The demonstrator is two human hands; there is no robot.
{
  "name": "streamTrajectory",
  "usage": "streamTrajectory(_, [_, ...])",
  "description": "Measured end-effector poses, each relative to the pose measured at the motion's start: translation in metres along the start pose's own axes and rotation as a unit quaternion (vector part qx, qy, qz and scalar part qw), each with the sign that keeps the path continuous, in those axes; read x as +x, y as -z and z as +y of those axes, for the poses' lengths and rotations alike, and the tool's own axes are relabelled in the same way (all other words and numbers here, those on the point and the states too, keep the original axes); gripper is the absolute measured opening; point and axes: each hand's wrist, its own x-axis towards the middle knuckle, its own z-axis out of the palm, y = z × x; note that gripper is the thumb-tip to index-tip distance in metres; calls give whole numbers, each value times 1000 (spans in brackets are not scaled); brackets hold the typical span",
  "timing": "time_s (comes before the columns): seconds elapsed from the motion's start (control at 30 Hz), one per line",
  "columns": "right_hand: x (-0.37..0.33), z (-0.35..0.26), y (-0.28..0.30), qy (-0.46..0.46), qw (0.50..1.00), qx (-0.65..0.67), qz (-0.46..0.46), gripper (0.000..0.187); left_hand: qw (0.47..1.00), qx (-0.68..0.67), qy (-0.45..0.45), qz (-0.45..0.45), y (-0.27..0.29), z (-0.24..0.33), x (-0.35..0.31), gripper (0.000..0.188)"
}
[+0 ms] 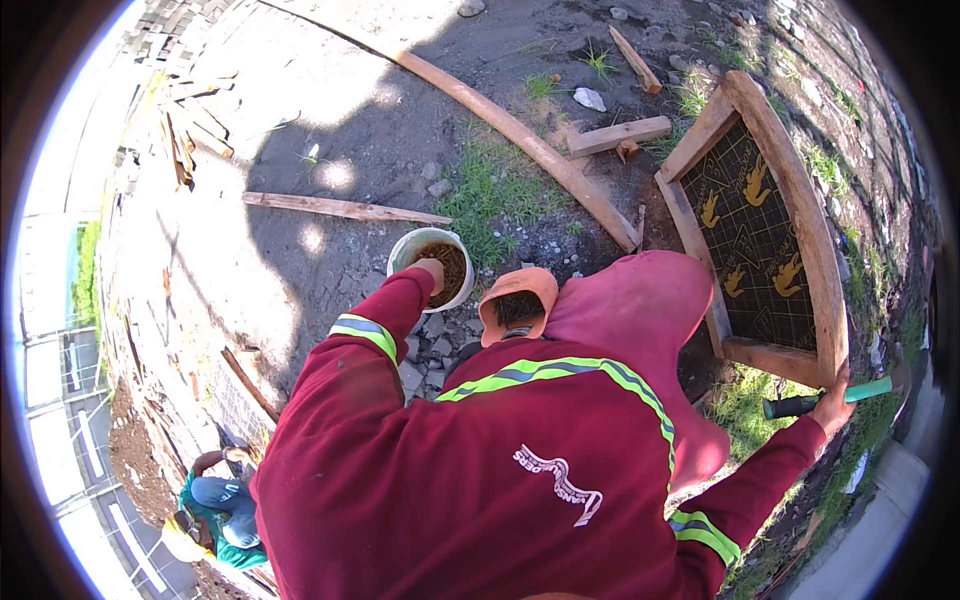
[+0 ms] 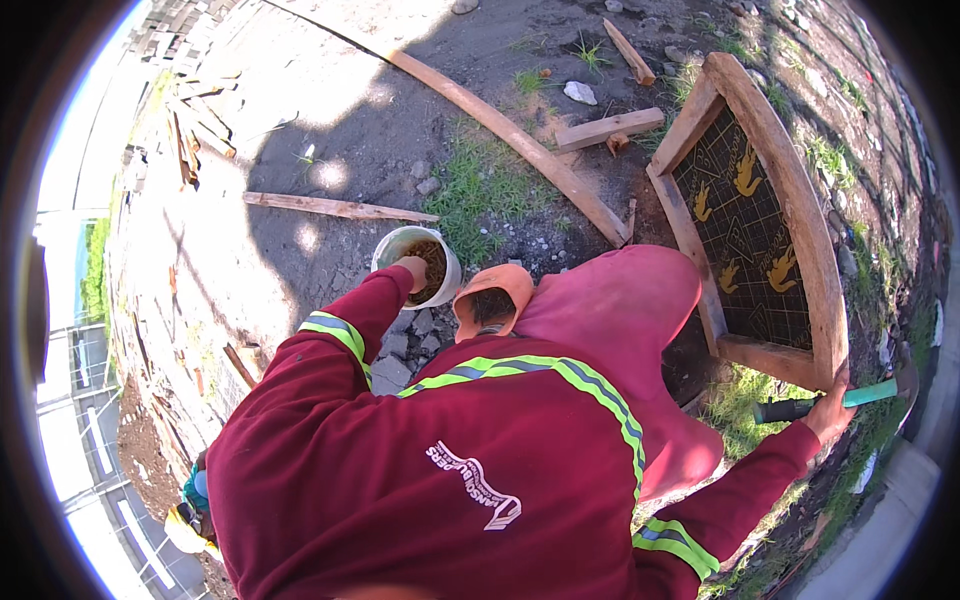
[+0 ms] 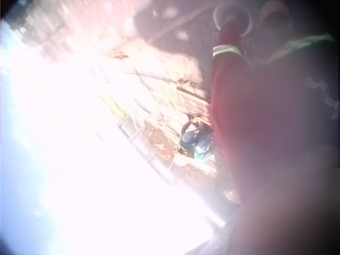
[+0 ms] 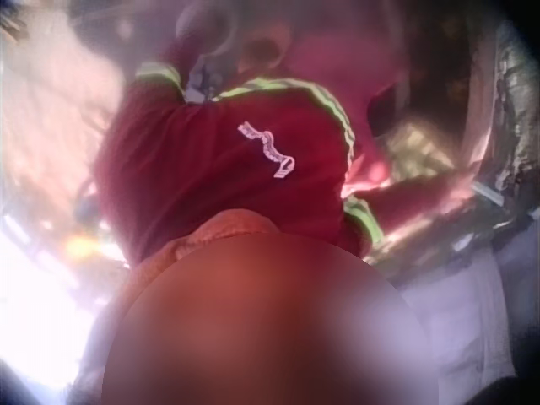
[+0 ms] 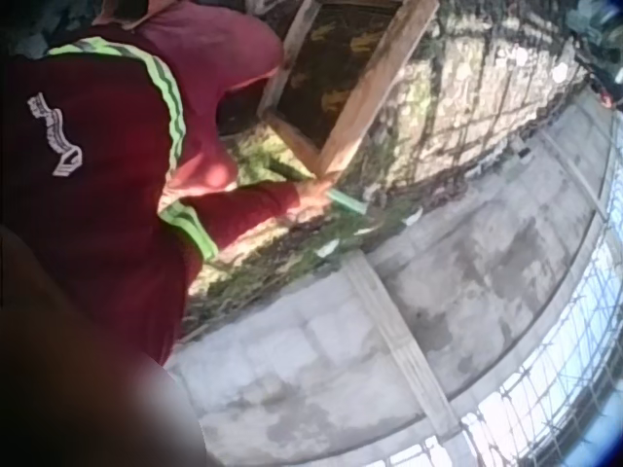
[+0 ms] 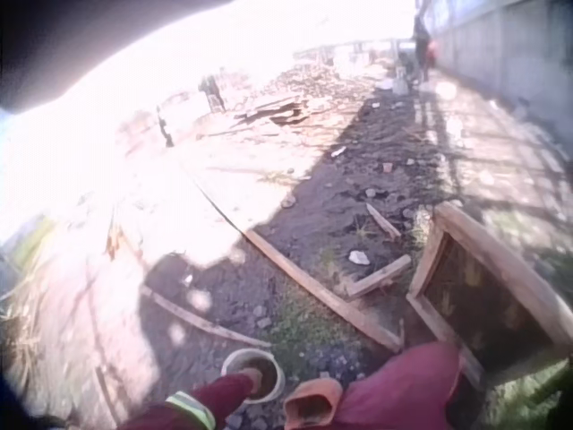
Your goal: The person assembles a rectangular wooden frame by joining four pieces of wood with nails. They use a hammer to drive nails into the joints and a chisel to adjust the fit of the wood pieces. The person repeatedly repositions the frame and checks alignment during assembly.
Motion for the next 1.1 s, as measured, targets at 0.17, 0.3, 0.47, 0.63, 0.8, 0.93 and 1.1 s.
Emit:
streamTrajectory(0.17, [-24,-24,-15,-1,996,-66,53,27,1000,-3,20,4,-12,11,15,26])
streamTrajectory(0.3, [-35,-41,-26,2,998,-39,56,28,1000,27,2,1,3,24,7,25])
streamTrajectory(0.47, [-47,-55,-35,-10,991,-109,79,26,999,23,-14,42,19,24,-7,25])
streamTrajectory(0.63, [-48,-54,-39,-7,995,-41,86,30,990,38,-20,132,94,7,-16,21])
streamTrajectory(0.8, [-45,-42,-39,-4,994,-63,84,31,762,-629,-137,-68,157,44,-76,12])
streamTrajectory(0.93, [-44,-35,-41,-4,996,-35,85,30,721,-608,-251,-218,162,109,-134,11])
streamTrajectory(1.1, [-48,-34,-47,13,995,18,98,20,879,-100,-425,-192,203,142,-172,18])
